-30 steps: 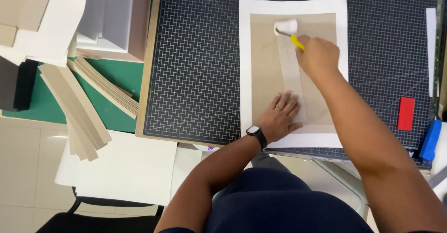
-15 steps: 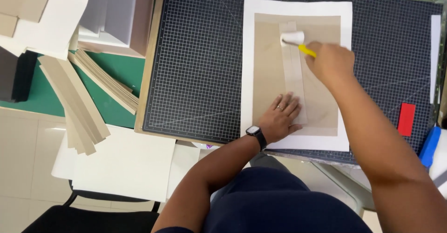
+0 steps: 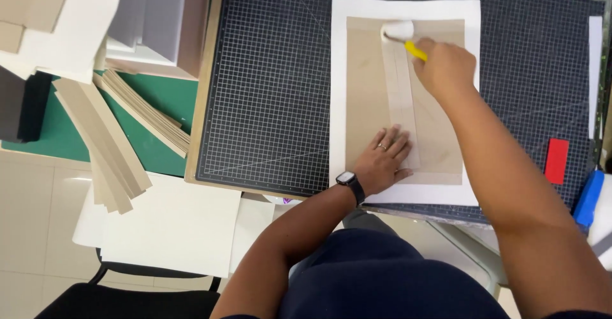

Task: Attaching a white paper sheet to a cardboard assembly using a roller and a scraper on a workshop table.

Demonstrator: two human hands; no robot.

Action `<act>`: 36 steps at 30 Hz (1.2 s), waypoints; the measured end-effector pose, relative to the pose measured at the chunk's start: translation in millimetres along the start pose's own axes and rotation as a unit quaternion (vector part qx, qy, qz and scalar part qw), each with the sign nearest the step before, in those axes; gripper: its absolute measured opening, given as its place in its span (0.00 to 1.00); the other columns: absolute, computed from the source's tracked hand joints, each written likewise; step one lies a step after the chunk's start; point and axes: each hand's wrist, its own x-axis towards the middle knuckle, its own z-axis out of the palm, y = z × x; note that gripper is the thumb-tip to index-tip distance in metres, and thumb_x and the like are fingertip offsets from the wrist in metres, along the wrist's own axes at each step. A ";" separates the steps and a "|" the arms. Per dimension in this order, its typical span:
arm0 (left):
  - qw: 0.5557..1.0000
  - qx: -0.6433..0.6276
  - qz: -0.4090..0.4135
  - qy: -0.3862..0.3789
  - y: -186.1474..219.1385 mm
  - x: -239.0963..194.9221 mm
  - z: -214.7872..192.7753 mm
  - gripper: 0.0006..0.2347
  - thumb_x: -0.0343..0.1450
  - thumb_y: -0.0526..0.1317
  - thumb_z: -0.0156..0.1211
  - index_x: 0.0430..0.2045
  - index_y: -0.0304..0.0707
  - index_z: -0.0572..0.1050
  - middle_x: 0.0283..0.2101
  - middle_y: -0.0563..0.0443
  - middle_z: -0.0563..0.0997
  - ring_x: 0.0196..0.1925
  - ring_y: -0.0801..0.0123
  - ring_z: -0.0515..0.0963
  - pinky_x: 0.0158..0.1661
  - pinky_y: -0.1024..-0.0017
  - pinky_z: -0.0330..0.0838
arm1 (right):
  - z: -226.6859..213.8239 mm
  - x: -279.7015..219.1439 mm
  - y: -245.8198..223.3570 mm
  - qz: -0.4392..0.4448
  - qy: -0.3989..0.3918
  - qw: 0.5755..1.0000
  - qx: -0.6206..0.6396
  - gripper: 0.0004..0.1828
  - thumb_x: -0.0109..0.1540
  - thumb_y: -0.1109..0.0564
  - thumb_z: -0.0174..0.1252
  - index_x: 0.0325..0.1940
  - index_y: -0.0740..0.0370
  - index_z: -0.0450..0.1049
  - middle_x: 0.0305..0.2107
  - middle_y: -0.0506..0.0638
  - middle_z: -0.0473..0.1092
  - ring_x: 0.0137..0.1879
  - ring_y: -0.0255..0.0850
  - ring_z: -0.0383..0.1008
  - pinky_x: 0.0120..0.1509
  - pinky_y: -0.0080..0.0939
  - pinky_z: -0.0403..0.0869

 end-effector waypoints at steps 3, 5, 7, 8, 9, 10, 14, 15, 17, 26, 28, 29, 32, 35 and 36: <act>1.000 -0.003 -0.002 0.012 -2.0 0.8 1.5 0.31 0.77 0.64 0.35 0.70 0.45 0.61 0.75 0.47 0.58 0.80 0.50 0.46 0.77 0.51 0.38 | -6.4 0.7 0.9 -0.007 -0.034 0.999 -0.015 0.15 0.67 0.52 0.57 0.57 0.52 0.80 0.34 0.64 0.80 0.44 0.63 0.83 0.44 0.62 0.78; 1.000 0.001 0.002 0.014 -1.2 -1.1 1.9 0.31 0.77 0.65 0.35 0.70 0.46 0.61 0.75 0.48 0.58 0.80 0.50 0.46 0.77 0.51 0.38 | 11.5 7.9 6.7 -0.004 -0.042 0.999 -0.024 0.15 0.67 0.51 0.57 0.56 0.52 0.80 0.34 0.64 0.80 0.44 0.64 0.82 0.44 0.63 0.78; 0.999 -0.029 0.029 0.034 -4.4 0.5 -0.8 0.31 0.77 0.60 0.32 0.70 0.37 0.60 0.77 0.42 0.54 0.81 0.45 0.45 0.77 0.49 0.37 | 42.1 25.9 14.7 -0.019 0.067 0.997 -0.042 0.17 0.67 0.44 0.57 0.59 0.40 0.80 0.27 0.55 0.78 0.32 0.60 0.79 0.28 0.55 0.74; 0.999 -0.027 0.031 0.035 -3.1 2.0 2.6 0.31 0.77 0.60 0.32 0.70 0.37 0.60 0.77 0.42 0.54 0.81 0.45 0.45 0.77 0.49 0.37 | 27.1 10.3 8.6 -0.017 0.070 0.997 -0.042 0.17 0.67 0.44 0.57 0.59 0.40 0.80 0.27 0.55 0.78 0.32 0.60 0.79 0.28 0.55 0.74; 0.999 -0.019 0.017 0.036 -2.4 3.1 5.9 0.31 0.77 0.62 0.33 0.70 0.41 0.61 0.76 0.44 0.57 0.80 0.48 0.46 0.77 0.50 0.38 | 12.2 -5.4 1.9 -0.007 0.016 1.000 -0.023 0.16 0.67 0.46 0.57 0.58 0.45 0.80 0.30 0.59 0.79 0.38 0.61 0.81 0.37 0.58 0.76; 0.999 -0.013 0.000 0.035 0.2 0.4 10.0 0.32 0.76 0.65 0.35 0.69 0.45 0.62 0.75 0.47 0.59 0.80 0.50 0.48 0.77 0.51 0.38 | -0.7 -23.4 -6.7 0.002 -0.042 0.999 -0.003 0.16 0.67 0.49 0.57 0.57 0.50 0.79 0.34 0.63 0.79 0.44 0.63 0.82 0.46 0.61 0.78; 1.000 0.002 -0.002 0.029 -2.6 2.2 12.1 0.32 0.76 0.66 0.36 0.70 0.46 0.62 0.75 0.48 0.58 0.80 0.51 0.46 0.77 0.52 0.38 | -37.3 -63.7 -16.9 0.016 -0.091 0.996 -0.012 0.15 0.66 0.52 0.57 0.56 0.48 0.81 0.34 0.61 0.80 0.44 0.60 0.83 0.47 0.57 0.79; 0.999 0.001 0.000 0.035 -3.8 3.1 13.5 0.32 0.76 0.65 0.37 0.70 0.45 0.62 0.75 0.47 0.58 0.80 0.50 0.47 0.77 0.52 0.38 | -30.4 -53.3 -13.1 0.007 -0.075 0.997 -0.019 0.15 0.66 0.51 0.58 0.56 0.49 0.81 0.33 0.62 0.80 0.44 0.61 0.83 0.47 0.59 0.79; 0.999 -0.003 0.009 0.038 -1.4 2.1 14.4 0.32 0.76 0.65 0.38 0.69 0.44 0.62 0.75 0.46 0.58 0.80 0.49 0.47 0.77 0.51 0.39 | -6.4 -29.2 -3.6 0.006 -0.062 0.998 -0.026 0.15 0.67 0.50 0.58 0.56 0.50 0.81 0.33 0.63 0.80 0.44 0.62 0.83 0.46 0.60 0.79; 0.999 0.000 0.001 0.048 3.5 -0.3 10.3 0.31 0.77 0.64 0.38 0.70 0.44 0.61 0.75 0.46 0.58 0.80 0.49 0.50 0.77 0.51 0.41 | -11.6 -96.8 -12.4 0.030 -0.078 0.996 0.008 0.18 0.70 0.46 0.52 0.63 0.49 0.75 0.36 0.63 0.79 0.46 0.64 0.82 0.48 0.66 0.77; 0.998 0.024 -0.009 0.055 9.4 -1.7 8.6 0.33 0.75 0.66 0.40 0.69 0.41 0.62 0.74 0.45 0.59 0.79 0.48 0.52 0.77 0.51 0.39 | -22.6 -151.1 -14.2 0.055 -0.155 0.986 -0.021 0.21 0.68 0.44 0.50 0.65 0.41 0.73 0.38 0.59 0.79 0.47 0.61 0.83 0.52 0.64 0.78; 0.998 0.024 -0.007 0.056 16.9 -5.2 16.3 0.33 0.75 0.66 0.40 0.69 0.41 0.62 0.74 0.45 0.59 0.79 0.48 0.52 0.77 0.51 0.39 | -35.7 -163.8 -19.5 0.057 -0.154 0.986 -0.022 0.21 0.68 0.44 0.50 0.65 0.41 0.73 0.38 0.59 0.79 0.47 0.61 0.83 0.52 0.64 0.78; 0.997 0.018 0.012 0.069 35.2 -15.9 38.3 0.35 0.72 0.65 0.50 0.67 0.38 0.65 0.72 0.42 0.64 0.77 0.46 0.57 0.77 0.50 0.44 | -52.9 -176.4 -28.3 0.078 -0.192 0.978 0.015 0.19 0.67 0.49 0.54 0.62 0.46 0.77 0.36 0.59 0.81 0.46 0.57 0.84 0.52 0.56 0.80; 0.995 0.006 0.026 0.092 52.9 -27.3 53.4 0.37 0.71 0.65 0.47 0.65 0.32 0.66 0.70 0.38 0.66 0.76 0.44 0.60 0.76 0.50 0.48 | -24.6 -146.6 -18.3 0.065 -0.163 0.984 -0.007 0.20 0.68 0.45 0.51 0.62 0.45 0.77 0.37 0.60 0.80 0.46 0.61 0.83 0.50 0.63 0.79; 0.994 -0.013 0.025 0.102 57.5 -29.7 54.2 0.36 0.70 0.64 0.50 0.64 0.30 0.67 0.70 0.36 0.67 0.76 0.43 0.61 0.75 0.50 0.50 | -13.0 -135.5 -14.2 0.057 -0.118 0.991 0.013 0.19 0.69 0.47 0.53 0.62 0.47 0.77 0.36 0.61 0.80 0.45 0.61 0.83 0.48 0.62 0.79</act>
